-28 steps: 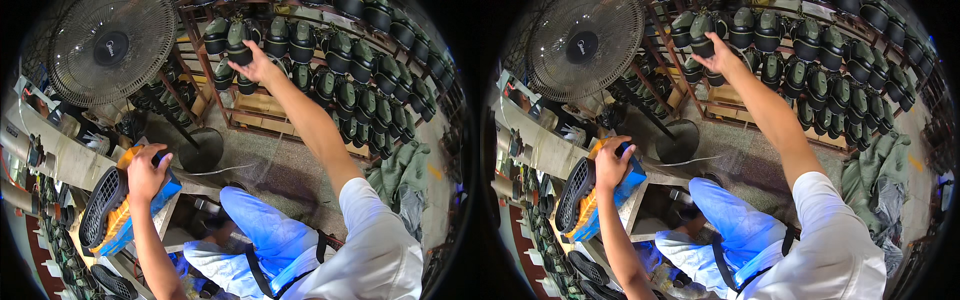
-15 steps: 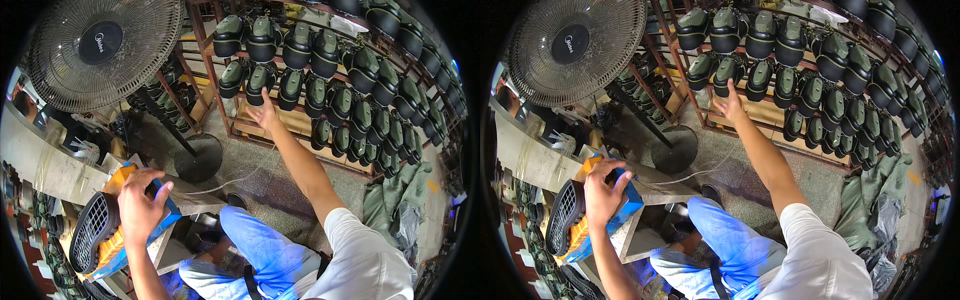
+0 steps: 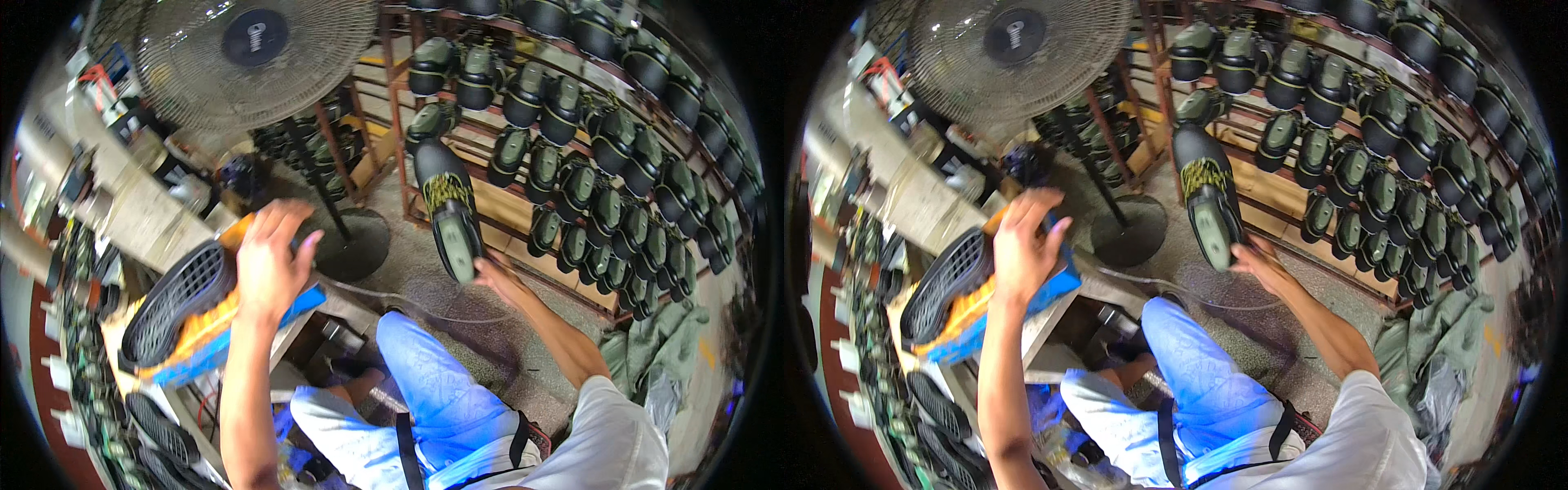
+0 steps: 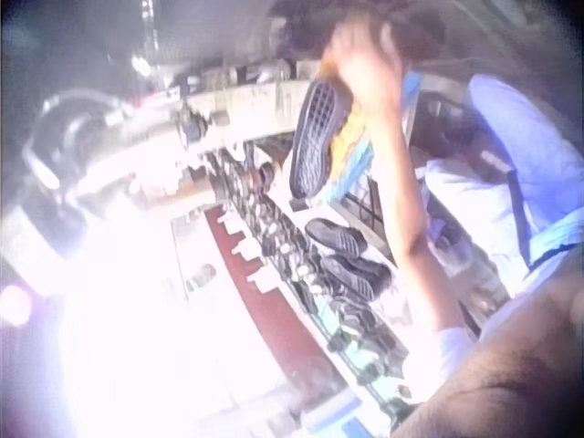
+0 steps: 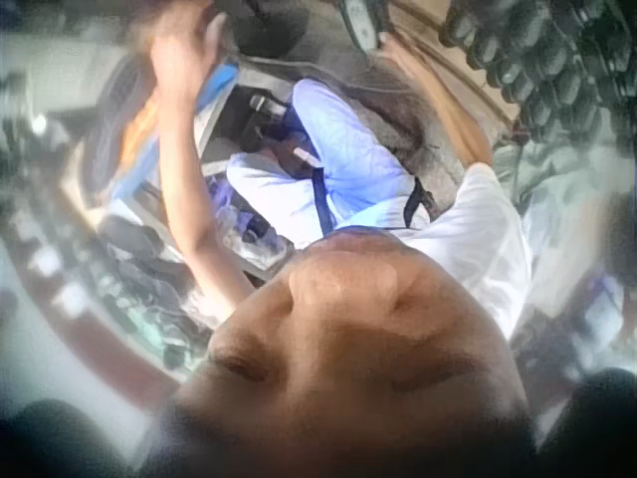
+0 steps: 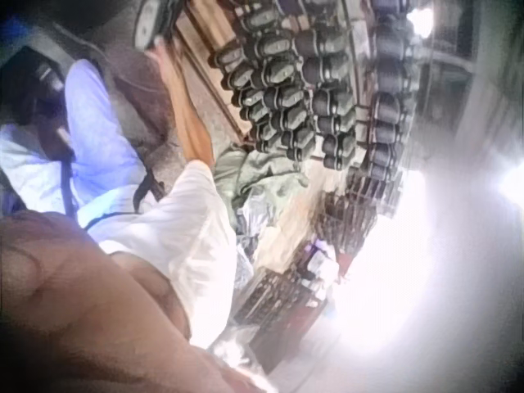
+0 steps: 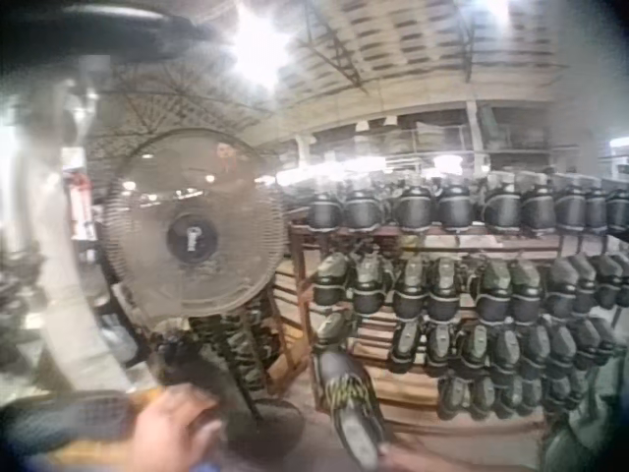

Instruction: The person draws lines on the soles of shoes using a pen and then places the marked shoes onto a storage rack.

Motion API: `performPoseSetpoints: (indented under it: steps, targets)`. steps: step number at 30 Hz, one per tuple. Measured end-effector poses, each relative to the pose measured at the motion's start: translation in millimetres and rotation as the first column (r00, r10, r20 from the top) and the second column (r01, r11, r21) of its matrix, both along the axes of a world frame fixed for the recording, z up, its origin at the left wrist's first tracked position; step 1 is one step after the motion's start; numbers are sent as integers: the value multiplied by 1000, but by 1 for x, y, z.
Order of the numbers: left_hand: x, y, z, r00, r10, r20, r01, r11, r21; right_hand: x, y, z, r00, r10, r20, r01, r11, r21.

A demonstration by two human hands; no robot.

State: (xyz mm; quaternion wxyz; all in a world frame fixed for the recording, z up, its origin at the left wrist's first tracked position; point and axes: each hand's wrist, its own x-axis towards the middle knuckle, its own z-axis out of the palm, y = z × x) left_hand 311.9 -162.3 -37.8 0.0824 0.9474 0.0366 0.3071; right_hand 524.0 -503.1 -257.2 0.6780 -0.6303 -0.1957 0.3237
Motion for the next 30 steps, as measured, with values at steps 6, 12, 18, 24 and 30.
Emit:
performPoseSetpoints:
  steps: [6,12,18,24,30]
  targets:
    - [-85,-35,69,999,-42,-25,48,764,643,-52,14,163,785,551,283,-552,829,-83]
    - [-252,-31,106,921,309,239,-388,657,647,-93,152,259,543,630,555,-746,665,-25]
    - [-340,-1,71,654,719,233,-754,597,275,-149,310,206,595,184,782,-452,882,137]
    - [-351,60,79,591,807,-3,-780,572,253,-144,329,197,610,442,658,-615,788,41]
    - [-308,112,92,724,659,-205,-619,751,228,-138,330,210,578,489,653,-626,779,-30]
